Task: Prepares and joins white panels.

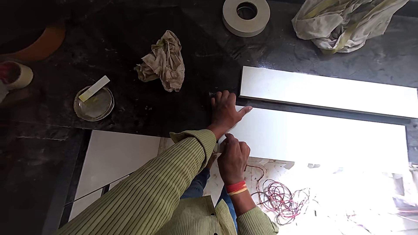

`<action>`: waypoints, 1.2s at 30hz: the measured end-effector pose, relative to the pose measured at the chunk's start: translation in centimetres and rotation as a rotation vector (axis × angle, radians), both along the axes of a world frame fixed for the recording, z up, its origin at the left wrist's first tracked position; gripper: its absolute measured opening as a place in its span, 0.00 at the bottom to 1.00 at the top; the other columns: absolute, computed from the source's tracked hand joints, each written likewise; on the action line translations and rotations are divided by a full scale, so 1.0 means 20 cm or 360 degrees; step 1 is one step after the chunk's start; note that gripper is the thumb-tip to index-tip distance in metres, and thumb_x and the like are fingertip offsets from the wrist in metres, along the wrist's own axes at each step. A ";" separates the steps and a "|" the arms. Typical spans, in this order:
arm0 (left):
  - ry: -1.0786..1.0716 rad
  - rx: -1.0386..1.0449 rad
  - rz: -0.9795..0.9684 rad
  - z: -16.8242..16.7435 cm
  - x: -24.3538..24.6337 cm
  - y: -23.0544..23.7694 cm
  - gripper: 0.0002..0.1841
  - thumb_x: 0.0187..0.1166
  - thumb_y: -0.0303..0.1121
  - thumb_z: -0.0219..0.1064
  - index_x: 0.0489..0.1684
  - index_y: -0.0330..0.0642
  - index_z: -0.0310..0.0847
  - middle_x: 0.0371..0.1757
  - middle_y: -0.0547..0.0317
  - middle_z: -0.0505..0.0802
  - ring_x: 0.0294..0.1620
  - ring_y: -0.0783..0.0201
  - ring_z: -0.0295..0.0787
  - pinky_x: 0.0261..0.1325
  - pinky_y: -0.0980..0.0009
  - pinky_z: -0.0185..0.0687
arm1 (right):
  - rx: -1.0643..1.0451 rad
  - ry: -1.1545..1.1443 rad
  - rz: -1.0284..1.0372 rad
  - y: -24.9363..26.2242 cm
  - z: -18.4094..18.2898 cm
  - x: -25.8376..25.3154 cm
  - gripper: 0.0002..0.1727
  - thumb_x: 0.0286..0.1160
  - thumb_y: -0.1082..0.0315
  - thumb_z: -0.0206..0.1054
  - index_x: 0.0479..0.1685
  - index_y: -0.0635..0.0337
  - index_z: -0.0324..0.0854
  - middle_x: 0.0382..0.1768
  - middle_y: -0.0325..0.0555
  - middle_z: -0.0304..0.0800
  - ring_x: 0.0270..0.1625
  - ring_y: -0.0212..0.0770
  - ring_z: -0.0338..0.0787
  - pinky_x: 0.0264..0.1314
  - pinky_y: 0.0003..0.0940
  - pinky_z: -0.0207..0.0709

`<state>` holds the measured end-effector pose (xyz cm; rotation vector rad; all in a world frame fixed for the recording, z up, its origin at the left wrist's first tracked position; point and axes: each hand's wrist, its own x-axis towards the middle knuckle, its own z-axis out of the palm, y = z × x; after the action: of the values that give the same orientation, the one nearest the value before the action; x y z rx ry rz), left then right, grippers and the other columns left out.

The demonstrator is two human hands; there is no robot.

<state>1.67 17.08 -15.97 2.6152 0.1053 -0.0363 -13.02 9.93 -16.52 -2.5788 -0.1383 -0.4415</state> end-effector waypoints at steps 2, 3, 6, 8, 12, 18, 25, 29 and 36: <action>-0.0004 -0.0009 -0.0003 0.00 0.00 0.00 0.35 0.67 0.72 0.69 0.34 0.42 0.82 0.47 0.50 0.84 0.59 0.45 0.77 0.60 0.46 0.66 | -0.0045 0.0015 0.0025 0.01 -0.01 0.02 0.09 0.78 0.69 0.62 0.51 0.56 0.85 0.41 0.45 0.89 0.39 0.47 0.83 0.49 0.48 0.70; -0.0005 -0.0018 -0.0004 0.01 0.00 0.00 0.35 0.67 0.71 0.70 0.34 0.41 0.82 0.47 0.49 0.84 0.60 0.44 0.78 0.61 0.45 0.67 | 0.0003 0.0001 0.0079 0.00 -0.03 0.02 0.08 0.74 0.70 0.63 0.47 0.55 0.85 0.41 0.46 0.88 0.38 0.47 0.83 0.47 0.48 0.70; 0.0002 -0.0027 -0.0004 0.02 0.00 0.00 0.34 0.66 0.71 0.70 0.34 0.42 0.83 0.47 0.49 0.84 0.59 0.44 0.78 0.61 0.45 0.67 | 0.0353 0.0043 0.0238 -0.07 -0.04 -0.01 0.06 0.69 0.73 0.63 0.41 0.53 0.80 0.40 0.41 0.87 0.41 0.43 0.83 0.53 0.46 0.71; 0.0008 -0.0036 0.0000 0.01 0.00 0.00 0.34 0.66 0.71 0.70 0.34 0.42 0.83 0.47 0.49 0.84 0.59 0.44 0.77 0.61 0.46 0.66 | 0.0520 0.0118 0.0298 -0.13 -0.04 -0.05 0.10 0.78 0.67 0.62 0.55 0.53 0.76 0.48 0.42 0.87 0.44 0.40 0.84 0.54 0.43 0.77; 0.0010 -0.0042 -0.0015 0.01 -0.01 0.00 0.34 0.67 0.71 0.70 0.34 0.42 0.82 0.47 0.49 0.84 0.59 0.45 0.77 0.60 0.46 0.66 | 0.0479 0.0155 0.0304 -0.14 -0.03 -0.05 0.25 0.78 0.67 0.66 0.76 0.60 0.75 0.47 0.42 0.92 0.43 0.42 0.87 0.56 0.46 0.79; 0.0000 -0.0028 -0.0013 0.01 0.01 -0.01 0.35 0.66 0.71 0.70 0.35 0.42 0.83 0.47 0.49 0.84 0.59 0.44 0.77 0.61 0.45 0.66 | 0.0377 0.0212 0.0518 -0.23 0.03 -0.19 0.09 0.79 0.68 0.62 0.51 0.49 0.84 0.34 0.34 0.91 0.39 0.40 0.87 0.52 0.46 0.77; -0.0034 -0.0020 -0.0059 0.01 0.01 0.00 0.37 0.68 0.72 0.68 0.37 0.39 0.84 0.50 0.44 0.86 0.61 0.40 0.79 0.61 0.40 0.69 | 0.0062 0.0193 0.0623 -0.31 -0.15 -0.37 0.17 0.75 0.72 0.64 0.61 0.48 0.88 0.48 0.36 0.97 0.44 0.42 0.94 0.60 0.47 0.84; -0.0037 -0.0087 -0.0130 0.05 0.02 -0.03 0.35 0.71 0.67 0.70 0.40 0.35 0.84 0.53 0.35 0.86 0.65 0.31 0.77 0.64 0.31 0.67 | 0.0248 0.0199 0.0529 -0.58 -0.01 -0.49 0.13 0.78 0.63 0.65 0.57 0.48 0.89 0.46 0.33 0.97 0.46 0.35 0.93 0.62 0.39 0.83; -0.0429 -0.0032 -0.0365 0.05 -0.03 -0.06 0.31 0.74 0.59 0.67 0.48 0.34 0.87 0.59 0.32 0.86 0.66 0.26 0.78 0.70 0.23 0.59 | 0.0831 0.0283 -0.1066 -1.32 0.22 -0.39 0.23 0.79 0.63 0.67 0.66 0.70 0.80 0.57 0.55 0.91 0.55 0.45 0.93 0.60 0.45 0.87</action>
<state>1.17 15.89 -15.01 2.5720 -0.2874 0.2326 -20.86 -16.51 -12.19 -2.0700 0.8142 -0.4060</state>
